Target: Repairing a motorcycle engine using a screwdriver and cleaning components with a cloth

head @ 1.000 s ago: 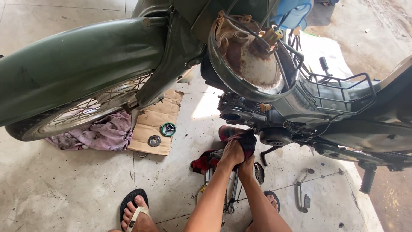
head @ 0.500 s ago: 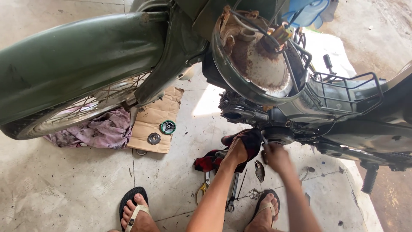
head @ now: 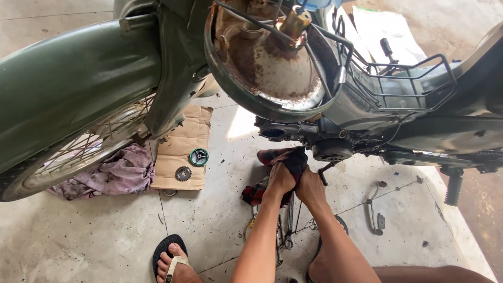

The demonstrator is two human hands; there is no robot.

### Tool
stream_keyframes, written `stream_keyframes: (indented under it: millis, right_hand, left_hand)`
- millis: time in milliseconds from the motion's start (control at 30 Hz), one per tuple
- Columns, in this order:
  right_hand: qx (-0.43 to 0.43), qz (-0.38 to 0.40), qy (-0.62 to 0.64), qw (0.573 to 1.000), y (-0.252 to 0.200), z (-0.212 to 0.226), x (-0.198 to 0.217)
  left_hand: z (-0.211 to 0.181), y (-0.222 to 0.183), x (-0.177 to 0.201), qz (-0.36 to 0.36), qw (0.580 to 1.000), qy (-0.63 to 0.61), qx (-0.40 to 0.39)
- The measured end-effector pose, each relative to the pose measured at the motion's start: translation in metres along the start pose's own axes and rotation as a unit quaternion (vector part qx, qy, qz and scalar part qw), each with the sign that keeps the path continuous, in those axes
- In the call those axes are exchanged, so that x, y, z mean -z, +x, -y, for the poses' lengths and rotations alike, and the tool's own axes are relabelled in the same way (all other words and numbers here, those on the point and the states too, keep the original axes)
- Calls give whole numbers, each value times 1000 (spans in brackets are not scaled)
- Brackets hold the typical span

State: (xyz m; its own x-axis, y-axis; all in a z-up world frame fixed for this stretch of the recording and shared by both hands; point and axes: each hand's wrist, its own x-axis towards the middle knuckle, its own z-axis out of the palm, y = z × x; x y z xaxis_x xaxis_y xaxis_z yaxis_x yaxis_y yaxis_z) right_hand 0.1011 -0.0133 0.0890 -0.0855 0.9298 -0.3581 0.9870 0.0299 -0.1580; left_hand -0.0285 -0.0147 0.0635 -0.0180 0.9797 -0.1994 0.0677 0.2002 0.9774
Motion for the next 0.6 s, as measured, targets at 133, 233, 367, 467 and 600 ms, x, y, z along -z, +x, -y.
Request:
stream_keyframes:
  millis: [133,233,367,467,600]
  right_hand:
    - [-15,43,-20,999,15,-10,28]
    - [-27,94,-28,995,17,5,68]
    - [0,20,-62,998,3,18,109]
    - [49,-89,-140,985,6,-11,36]
    - [5,38,-19,999,1,18,29]
  left_hand:
    - [-9,2,3,-8,1000,-14,-10]
    - [-13,1,0,-17,1000,-16,-11]
    - [7,9,-15,-10,999,-34,-40]
    - [2,4,-14,-7,997,-65,-37]
    - [3,6,-4,-12,999,-41,7]
